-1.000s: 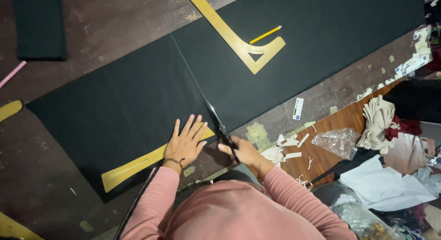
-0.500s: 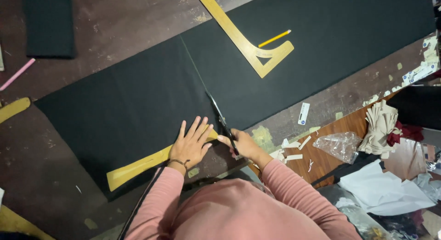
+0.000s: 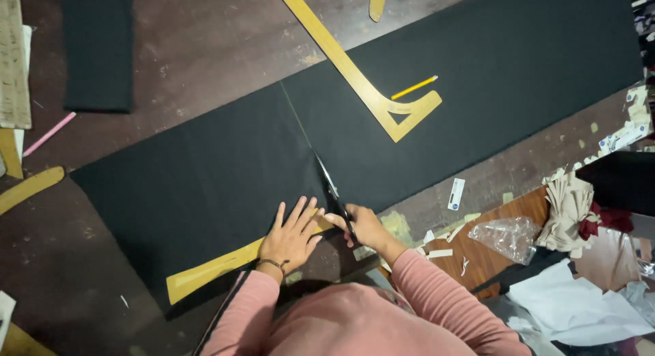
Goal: The person marks a large piece of black fabric with a pencil and a yellow ruler, then uses scissors to cut the fabric into several rectangular pieces. The person repeatedly measures and cuts the fabric on a cluttered work table.
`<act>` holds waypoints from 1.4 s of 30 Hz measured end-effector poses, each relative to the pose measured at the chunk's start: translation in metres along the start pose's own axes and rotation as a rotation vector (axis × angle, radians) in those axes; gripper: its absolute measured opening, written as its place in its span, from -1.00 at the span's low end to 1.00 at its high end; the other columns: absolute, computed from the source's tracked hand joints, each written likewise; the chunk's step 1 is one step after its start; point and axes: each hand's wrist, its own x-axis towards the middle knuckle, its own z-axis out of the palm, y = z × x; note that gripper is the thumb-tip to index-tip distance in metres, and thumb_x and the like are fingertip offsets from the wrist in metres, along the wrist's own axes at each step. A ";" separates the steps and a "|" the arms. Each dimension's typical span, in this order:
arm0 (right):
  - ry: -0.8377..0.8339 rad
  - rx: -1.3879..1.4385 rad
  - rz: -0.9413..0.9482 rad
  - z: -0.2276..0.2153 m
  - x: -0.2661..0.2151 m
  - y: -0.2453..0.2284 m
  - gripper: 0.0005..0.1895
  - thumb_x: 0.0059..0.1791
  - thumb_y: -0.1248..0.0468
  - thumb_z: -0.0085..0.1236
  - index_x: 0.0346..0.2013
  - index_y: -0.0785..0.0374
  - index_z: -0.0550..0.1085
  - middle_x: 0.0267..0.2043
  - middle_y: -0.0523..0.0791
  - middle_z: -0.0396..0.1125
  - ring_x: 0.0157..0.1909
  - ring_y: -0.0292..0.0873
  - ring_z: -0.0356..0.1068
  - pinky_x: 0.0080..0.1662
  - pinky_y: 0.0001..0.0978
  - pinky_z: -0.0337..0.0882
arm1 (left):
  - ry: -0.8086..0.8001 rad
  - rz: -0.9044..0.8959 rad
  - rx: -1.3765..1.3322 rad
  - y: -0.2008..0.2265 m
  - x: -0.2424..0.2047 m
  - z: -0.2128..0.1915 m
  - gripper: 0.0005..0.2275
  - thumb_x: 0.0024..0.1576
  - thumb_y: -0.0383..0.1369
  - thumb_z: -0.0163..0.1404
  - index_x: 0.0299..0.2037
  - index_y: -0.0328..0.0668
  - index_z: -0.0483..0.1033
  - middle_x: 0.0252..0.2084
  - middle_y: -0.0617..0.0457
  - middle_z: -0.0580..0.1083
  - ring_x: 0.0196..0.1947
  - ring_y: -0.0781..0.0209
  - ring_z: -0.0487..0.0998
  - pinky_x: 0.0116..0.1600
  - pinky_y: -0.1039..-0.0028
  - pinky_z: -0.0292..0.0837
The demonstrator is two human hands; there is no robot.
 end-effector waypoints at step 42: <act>0.013 0.049 -0.088 -0.013 0.092 -0.096 -0.34 -0.07 -0.32 0.23 -0.35 0.29 0.44 -0.61 0.07 0.40 -0.65 -0.11 0.47 -0.52 -0.44 0.43 | 0.200 0.003 -0.087 -0.002 -0.001 0.016 -0.45 0.31 0.02 -0.43 0.49 0.12 0.03 0.60 0.03 -0.05 0.59 0.06 -0.15 0.55 -0.11 -0.33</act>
